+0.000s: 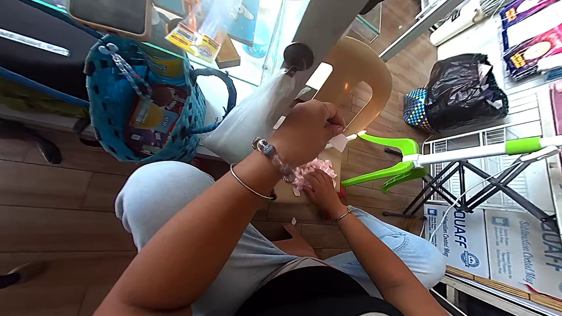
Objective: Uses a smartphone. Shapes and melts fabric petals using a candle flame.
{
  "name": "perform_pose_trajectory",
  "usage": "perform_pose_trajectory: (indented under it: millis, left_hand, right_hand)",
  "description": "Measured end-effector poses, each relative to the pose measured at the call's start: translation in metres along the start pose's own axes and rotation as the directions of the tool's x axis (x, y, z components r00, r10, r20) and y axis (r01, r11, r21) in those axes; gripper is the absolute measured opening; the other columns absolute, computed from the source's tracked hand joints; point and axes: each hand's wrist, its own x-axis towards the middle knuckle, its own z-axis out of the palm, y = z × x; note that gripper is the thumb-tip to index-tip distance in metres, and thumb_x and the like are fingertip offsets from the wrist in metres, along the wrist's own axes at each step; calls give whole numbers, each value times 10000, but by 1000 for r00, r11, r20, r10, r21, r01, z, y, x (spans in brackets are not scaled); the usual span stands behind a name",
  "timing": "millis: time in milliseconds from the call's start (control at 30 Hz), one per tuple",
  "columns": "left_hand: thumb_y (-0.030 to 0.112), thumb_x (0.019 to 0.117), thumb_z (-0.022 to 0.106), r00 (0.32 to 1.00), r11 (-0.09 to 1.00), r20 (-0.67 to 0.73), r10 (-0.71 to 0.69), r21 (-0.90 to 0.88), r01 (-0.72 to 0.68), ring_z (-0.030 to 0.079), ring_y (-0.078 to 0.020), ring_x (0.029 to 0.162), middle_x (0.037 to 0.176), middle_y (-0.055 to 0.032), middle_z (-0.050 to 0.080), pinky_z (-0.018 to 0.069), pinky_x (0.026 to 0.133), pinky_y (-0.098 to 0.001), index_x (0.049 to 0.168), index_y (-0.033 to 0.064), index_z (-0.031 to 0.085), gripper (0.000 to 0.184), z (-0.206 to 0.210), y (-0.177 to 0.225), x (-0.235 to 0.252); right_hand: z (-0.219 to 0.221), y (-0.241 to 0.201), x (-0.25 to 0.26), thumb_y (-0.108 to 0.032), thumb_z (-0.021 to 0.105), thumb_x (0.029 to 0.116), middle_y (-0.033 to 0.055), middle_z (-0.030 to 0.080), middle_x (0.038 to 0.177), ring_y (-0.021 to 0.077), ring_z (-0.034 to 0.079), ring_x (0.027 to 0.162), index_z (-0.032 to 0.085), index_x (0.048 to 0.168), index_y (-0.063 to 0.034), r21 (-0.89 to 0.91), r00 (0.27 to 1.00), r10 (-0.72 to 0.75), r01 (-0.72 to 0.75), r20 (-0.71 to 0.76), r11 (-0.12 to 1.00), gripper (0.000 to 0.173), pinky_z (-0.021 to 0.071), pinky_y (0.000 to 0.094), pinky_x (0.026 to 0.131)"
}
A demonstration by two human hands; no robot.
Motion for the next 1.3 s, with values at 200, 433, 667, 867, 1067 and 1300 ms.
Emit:
perform_pose_trajectory:
  millis: [200,433,667,867,1067,1300]
  left_hand:
    - [145,1019,635,1000,1000,-5,-6,17,6,611,-36,818,958,3,693,492,741,-225,1045,107,729,105,1,-1,1]
    - [135,1019,631,1000,1000,2,5,29,-5,619,-46,842,951,0,695,495,774,-231,1037,101,731,108,1,1,3]
    - [146,1022,630,1000,1000,-5,0,21,0,619,-52,865,965,-4,692,495,798,-237,1050,100,733,117,-1,1,2]
    - [137,1016,635,1000,999,-14,22,29,-22,624,-64,871,965,-11,697,499,806,-261,1027,102,739,110,0,-3,3]
    - [142,1020,633,1000,999,5,-9,36,9,625,-64,875,976,-12,700,500,812,-265,1044,100,734,113,-1,-2,2]
    - [141,1022,628,1000,1000,-13,-1,21,1,628,-70,864,982,-21,700,504,800,-267,1050,95,733,118,-5,0,-3]
  right_hand:
    - [-7,-4,7,-376,560,1011,155,649,1321,436,465,1378,731,1204,-83,31,994,81,-79,-75,996,390,296,679,1123]
    - [-30,-28,57,-248,643,994,259,616,1289,494,472,1302,765,1093,-59,-69,968,251,-253,-25,965,246,334,699,1045]
    - [-37,-46,68,-231,647,994,252,580,1345,486,411,1350,708,1206,-56,-83,897,438,-433,61,898,282,333,702,1020]
    - [-34,-47,71,-230,643,993,251,547,1389,490,393,1366,718,1210,-98,-15,889,458,-458,20,889,265,340,722,995]
    - [-31,-46,72,-243,711,946,241,494,1461,485,377,1381,744,1142,-100,0,873,487,-487,8,873,245,335,733,984]
    - [-23,-37,75,-308,715,933,220,511,1447,457,373,1392,771,1087,-86,-20,833,553,-552,30,833,276,308,713,1026]
